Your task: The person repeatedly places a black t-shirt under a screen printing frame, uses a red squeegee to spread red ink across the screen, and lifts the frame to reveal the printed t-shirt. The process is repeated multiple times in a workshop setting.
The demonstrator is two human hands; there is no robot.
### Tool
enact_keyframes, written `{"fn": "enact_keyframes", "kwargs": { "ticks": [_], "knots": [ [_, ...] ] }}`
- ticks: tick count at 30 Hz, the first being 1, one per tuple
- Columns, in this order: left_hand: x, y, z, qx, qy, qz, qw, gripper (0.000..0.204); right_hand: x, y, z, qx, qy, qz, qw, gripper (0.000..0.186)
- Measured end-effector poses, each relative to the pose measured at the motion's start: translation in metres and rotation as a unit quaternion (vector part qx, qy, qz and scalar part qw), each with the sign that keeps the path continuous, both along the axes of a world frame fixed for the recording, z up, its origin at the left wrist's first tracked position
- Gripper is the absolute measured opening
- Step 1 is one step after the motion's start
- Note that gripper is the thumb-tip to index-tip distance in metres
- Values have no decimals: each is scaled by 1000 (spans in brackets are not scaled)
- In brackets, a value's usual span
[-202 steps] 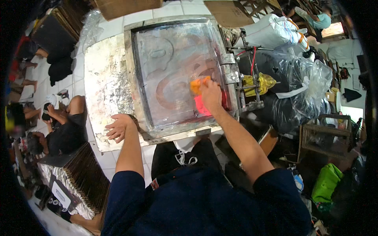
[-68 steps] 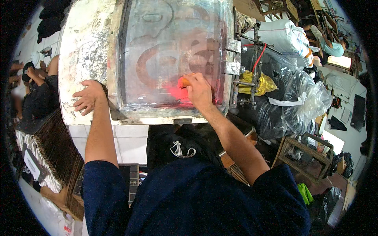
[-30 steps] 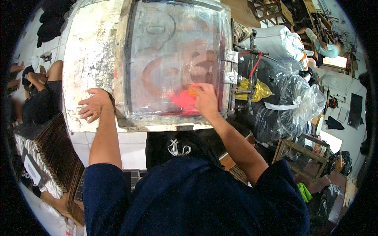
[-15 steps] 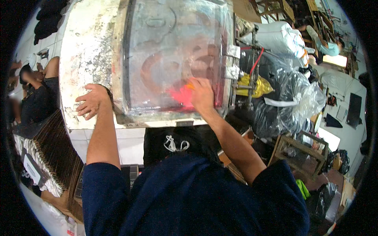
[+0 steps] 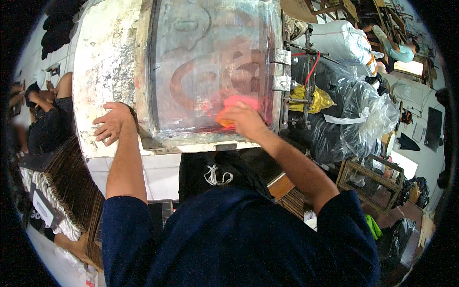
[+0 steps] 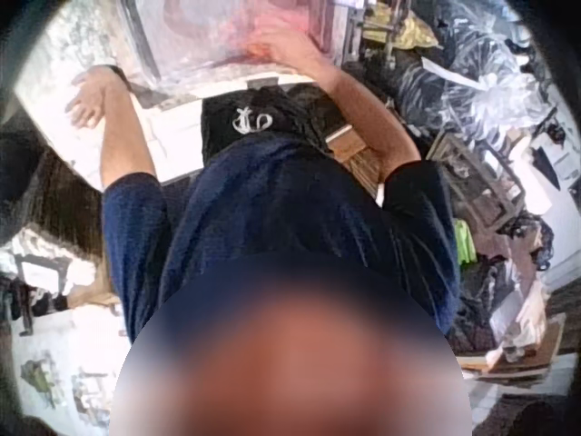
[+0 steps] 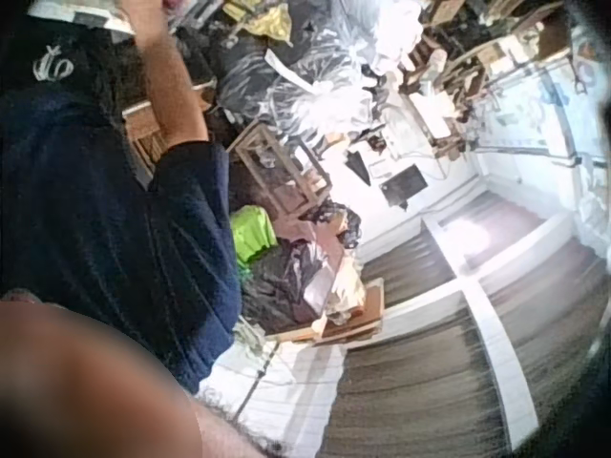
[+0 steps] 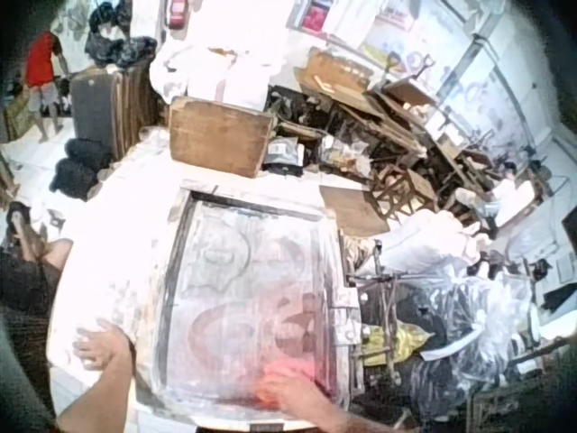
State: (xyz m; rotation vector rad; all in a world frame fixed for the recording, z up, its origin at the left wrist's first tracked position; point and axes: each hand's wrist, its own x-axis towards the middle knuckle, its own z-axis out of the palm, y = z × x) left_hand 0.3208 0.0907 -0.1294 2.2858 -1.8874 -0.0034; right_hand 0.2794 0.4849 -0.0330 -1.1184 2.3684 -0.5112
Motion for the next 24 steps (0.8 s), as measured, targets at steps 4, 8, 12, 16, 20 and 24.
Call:
{"fn": "enact_keyframes", "kwargs": {
  "ticks": [4,8,12,16,20,24],
  "knots": [
    [2,1,2,8,-11,-5,1000,81,-8,30,-3,22,123,-159,979,42],
    [2,1,-2,-14,10,-9,1000,81,-1,29,-7,0,140,-64,988,32],
    [2,-3,-7,-21,-11,-2,1000,83,1,16,-2,-23,98,-59,993,35],
    [4,-6,-11,-10,-10,-2,1000,83,5,9,-8,-47,105,-147,982,35],
    [4,-5,-12,-11,-3,3,1000,82,13,10,-17,-29,110,-109,987,32],
    [6,-4,-12,-14,2,-2,1000,82,20,8,-16,-30,109,-143,983,29]
  ]
}}
